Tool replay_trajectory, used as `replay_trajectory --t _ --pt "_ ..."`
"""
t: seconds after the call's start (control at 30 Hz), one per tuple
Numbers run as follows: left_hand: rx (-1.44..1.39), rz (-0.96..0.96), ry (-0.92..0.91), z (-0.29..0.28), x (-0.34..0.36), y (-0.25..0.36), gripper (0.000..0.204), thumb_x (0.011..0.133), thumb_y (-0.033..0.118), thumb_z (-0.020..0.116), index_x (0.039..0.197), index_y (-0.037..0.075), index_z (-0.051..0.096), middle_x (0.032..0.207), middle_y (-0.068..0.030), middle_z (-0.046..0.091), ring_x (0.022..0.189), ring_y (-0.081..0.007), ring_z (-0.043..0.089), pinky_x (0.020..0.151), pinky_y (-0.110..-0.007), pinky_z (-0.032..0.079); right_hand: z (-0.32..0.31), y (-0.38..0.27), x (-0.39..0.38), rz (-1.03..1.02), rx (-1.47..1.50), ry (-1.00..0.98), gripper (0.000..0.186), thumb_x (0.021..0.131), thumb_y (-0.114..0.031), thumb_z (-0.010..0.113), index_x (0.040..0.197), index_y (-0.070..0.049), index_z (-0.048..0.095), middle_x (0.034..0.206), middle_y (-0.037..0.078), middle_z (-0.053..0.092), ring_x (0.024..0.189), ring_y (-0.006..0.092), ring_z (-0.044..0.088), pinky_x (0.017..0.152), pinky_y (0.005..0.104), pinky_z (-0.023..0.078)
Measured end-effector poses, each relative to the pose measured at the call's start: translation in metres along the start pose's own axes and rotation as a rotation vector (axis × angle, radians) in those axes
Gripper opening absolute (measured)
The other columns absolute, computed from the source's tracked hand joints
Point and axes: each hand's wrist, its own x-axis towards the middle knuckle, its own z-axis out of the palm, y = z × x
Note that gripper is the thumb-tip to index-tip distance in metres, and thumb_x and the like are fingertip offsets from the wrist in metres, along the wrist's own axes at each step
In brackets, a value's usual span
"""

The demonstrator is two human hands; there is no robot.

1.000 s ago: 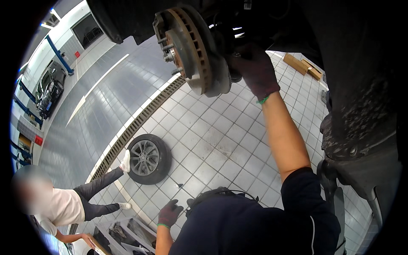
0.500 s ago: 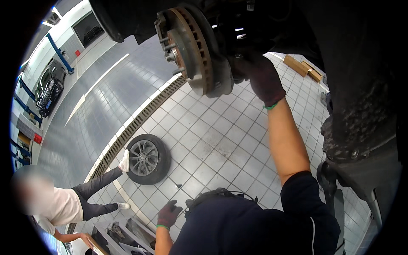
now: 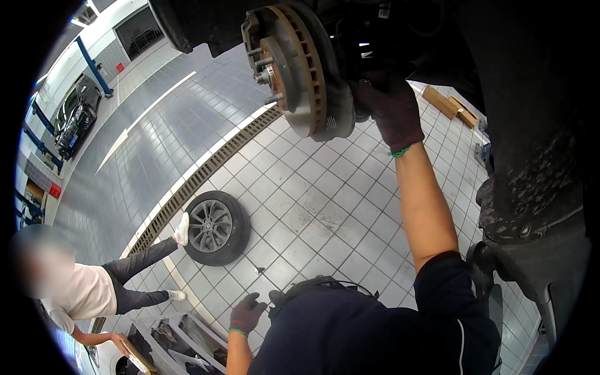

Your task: The person works on a vehicle's brake assembly while the car is elevated on a lift. They use a wrench to loosen bolts on the brake caliper and a hammer to tap a metal component. The person removes a brake part and places it on a nearby tool cart. A second person is present in the background.

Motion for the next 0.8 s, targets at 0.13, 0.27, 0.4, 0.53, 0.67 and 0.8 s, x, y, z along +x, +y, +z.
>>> replay_trajectory --t 0.13,0.27,0.4,0.53,0.67,0.8 --pt "0.0 0.01 0.033 0.008 -0.002 -0.008 0.057 0.087 0.044 0.076 0.133 0.011 0.066 0.108 -0.0159 0.076 0.102 -0.0321 0.072 0.091 -0.042 0.056 -0.001 0.01 -0.001 -0.241 0.011 0.035 0.043 0.085 -0.029 0.083 0.113 0.001 0.071 0.105 0.011 0.072 0.096 0.0199 0.07 0.086 0.0301 0.055" --pt "-0.009 0.033 0.044 0.01 -0.006 -0.008 0.057 0.087 0.044 0.076 0.132 0.011 0.066 0.106 -0.015 0.076 0.102 -0.0311 0.073 0.091 -0.042 0.056 -0.005 0.007 -0.001 -0.137 0.125 -0.028 0.044 0.085 -0.03 0.082 0.114 0.002 0.071 0.103 0.012 0.072 0.095 0.0187 0.069 0.085 0.0293 0.055" --pt "-0.003 0.034 0.059 0.004 -0.008 -0.002 0.058 0.088 0.045 0.076 0.133 0.011 0.066 0.106 -0.0148 0.076 0.102 -0.0305 0.073 0.09 -0.042 0.056 -0.001 0.01 0.001 -0.086 0.169 0.019 0.038 0.088 -0.025 0.08 0.116 -0.001 0.072 0.104 0.011 0.072 0.095 0.0178 0.069 0.084 0.0294 0.055" --pt "0.001 0.017 0.053 0.0 -0.005 0.001 0.058 0.087 0.045 0.077 0.134 0.011 0.066 0.108 -0.015 0.076 0.103 -0.0306 0.073 0.091 -0.041 0.056 -0.011 0.009 -0.004 -0.131 0.127 -0.029 0.039 0.087 -0.027 0.081 0.116 -0.002 0.072 0.106 0.012 0.073 0.095 0.0162 0.069 0.084 0.0291 0.054" --pt "-0.015 -0.02 0.082 -0.003 -0.014 -0.011 0.059 0.088 0.044 0.076 0.135 0.011 0.065 0.109 -0.0158 0.076 0.104 -0.0309 0.072 0.093 -0.041 0.055 0.008 0.002 -0.006 -0.094 0.043 0.044 0.038 0.089 -0.026 0.079 0.117 -0.003 0.072 0.105 0.012 0.074 0.096 0.0172 0.069 0.085 0.0297 0.054" --pt "-0.022 -0.105 0.111 -0.019 -0.045 -0.02 0.061 0.089 0.047 0.072 0.138 0.012 0.064 0.113 -0.017 0.075 0.108 -0.0308 0.072 0.095 -0.041 0.055 0.039 0.047 0.018 -0.241 0.036 0.069 0.032 0.092 -0.025 0.076 0.116 -0.004 0.073 0.107 0.008 0.075 0.098 0.0201 0.069 0.087 0.0337 0.054"
